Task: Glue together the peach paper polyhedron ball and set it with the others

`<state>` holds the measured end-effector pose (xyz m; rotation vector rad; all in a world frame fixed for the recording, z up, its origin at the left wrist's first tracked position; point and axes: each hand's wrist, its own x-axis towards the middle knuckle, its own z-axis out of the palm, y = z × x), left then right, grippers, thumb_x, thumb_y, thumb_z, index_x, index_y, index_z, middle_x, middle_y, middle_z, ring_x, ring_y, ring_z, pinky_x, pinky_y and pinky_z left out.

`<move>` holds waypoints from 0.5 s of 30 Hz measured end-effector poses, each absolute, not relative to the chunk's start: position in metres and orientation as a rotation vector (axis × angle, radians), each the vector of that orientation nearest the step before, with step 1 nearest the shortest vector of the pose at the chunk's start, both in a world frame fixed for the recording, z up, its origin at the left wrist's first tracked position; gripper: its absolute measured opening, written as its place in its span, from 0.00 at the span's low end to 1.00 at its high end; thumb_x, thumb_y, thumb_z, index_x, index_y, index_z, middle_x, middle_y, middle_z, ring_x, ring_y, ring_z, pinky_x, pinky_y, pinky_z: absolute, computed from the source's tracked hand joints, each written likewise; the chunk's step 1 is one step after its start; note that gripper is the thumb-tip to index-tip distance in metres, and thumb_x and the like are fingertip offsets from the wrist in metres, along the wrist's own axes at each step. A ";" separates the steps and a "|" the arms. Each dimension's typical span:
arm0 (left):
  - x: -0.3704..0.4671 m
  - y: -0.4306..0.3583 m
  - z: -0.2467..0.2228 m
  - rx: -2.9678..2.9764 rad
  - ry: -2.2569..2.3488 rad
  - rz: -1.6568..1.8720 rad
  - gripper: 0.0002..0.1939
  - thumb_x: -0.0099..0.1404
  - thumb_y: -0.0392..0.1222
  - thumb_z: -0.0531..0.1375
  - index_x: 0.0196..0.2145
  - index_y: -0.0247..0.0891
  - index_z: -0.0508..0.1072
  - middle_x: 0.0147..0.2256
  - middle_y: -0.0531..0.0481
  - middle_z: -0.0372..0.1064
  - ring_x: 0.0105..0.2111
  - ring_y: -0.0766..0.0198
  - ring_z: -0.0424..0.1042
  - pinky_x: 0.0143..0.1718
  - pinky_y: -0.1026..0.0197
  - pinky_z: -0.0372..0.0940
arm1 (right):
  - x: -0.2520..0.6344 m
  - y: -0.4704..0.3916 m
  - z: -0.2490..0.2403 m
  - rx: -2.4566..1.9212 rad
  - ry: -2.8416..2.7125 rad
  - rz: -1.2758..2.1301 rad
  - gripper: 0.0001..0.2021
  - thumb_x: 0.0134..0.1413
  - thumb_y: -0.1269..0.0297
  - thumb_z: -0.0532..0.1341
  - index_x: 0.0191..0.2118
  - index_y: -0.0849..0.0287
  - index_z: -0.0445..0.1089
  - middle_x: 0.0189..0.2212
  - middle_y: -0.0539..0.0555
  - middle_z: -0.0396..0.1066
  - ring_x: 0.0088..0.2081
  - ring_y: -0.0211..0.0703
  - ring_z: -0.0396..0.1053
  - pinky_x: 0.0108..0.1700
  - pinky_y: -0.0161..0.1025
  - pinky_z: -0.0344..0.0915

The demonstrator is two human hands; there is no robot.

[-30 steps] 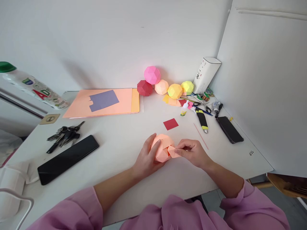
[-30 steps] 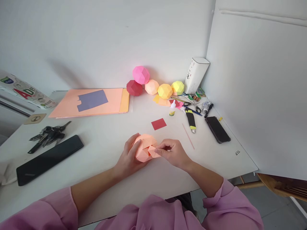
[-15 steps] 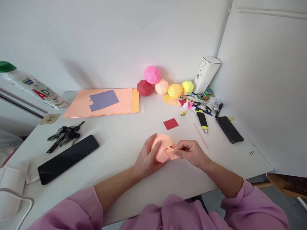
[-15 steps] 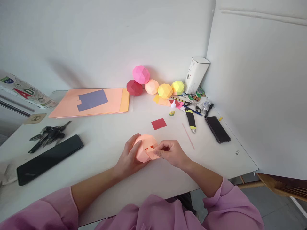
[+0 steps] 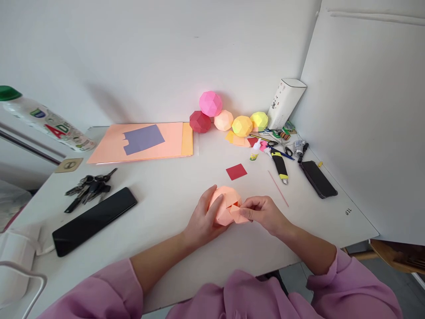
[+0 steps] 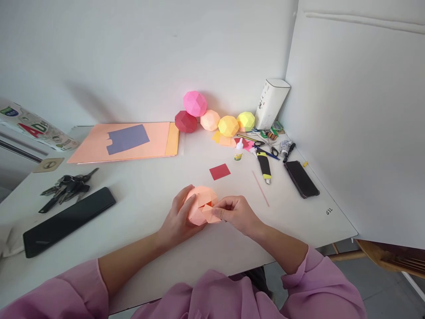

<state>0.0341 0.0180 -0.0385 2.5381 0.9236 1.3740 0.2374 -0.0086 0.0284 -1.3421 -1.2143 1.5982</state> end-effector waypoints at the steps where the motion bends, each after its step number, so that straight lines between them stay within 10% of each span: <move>1: 0.034 0.018 -0.038 2.537 0.927 1.374 0.41 0.60 0.41 0.65 0.64 0.42 0.45 0.59 0.29 0.51 0.57 0.45 0.61 0.49 0.42 0.69 | 0.237 -0.009 0.029 -1.348 -1.214 1.599 0.12 0.46 0.59 0.68 0.23 0.61 0.72 0.21 0.48 0.65 0.24 0.34 0.58 0.28 0.35 0.55; 15: 0.034 0.017 -0.038 2.525 0.928 1.310 0.43 0.60 0.45 0.65 0.64 0.42 0.44 0.58 0.29 0.51 0.57 0.45 0.61 0.48 0.42 0.70 | 0.234 -0.007 0.037 -1.337 -1.228 1.550 0.07 0.45 0.62 0.68 0.24 0.60 0.75 0.22 0.48 0.66 0.25 0.34 0.57 0.28 0.35 0.55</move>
